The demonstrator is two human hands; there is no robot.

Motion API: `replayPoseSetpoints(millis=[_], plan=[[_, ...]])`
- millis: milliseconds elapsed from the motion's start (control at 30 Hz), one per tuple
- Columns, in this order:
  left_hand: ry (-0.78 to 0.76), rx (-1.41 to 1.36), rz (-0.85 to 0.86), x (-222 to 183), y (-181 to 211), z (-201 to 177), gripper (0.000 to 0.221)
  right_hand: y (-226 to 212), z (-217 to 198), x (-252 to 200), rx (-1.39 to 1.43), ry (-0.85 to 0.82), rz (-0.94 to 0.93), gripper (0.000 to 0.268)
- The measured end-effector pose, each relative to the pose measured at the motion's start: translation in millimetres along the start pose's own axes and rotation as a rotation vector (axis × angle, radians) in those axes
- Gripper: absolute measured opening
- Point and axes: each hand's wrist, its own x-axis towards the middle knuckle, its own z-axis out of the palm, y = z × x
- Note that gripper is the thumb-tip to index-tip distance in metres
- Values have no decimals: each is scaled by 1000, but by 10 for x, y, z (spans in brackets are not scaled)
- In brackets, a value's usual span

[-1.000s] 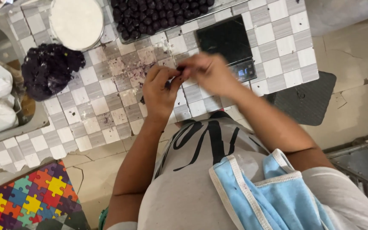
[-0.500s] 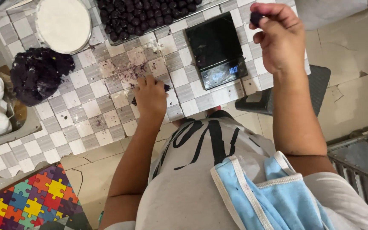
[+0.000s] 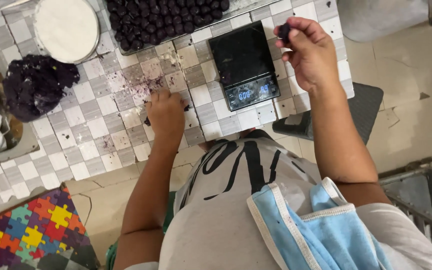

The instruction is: Portioning dough by weight using a digital scale and rolling the portions into small balls.

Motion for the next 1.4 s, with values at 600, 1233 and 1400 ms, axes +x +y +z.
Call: replayPoseSetpoints(millis=[600,1233,1400], plan=[[-357,-1486,-846,348,528,-570,15,975,228,83,-1120,-504,-765,15],[-354,-1538,-674,458,59,-656,17,779,375,-14,-1388,-208,-1127,17],[-354,-1622,-747,205,-265,-425,17,894,180,491,-1635,-177,-1116,14]])
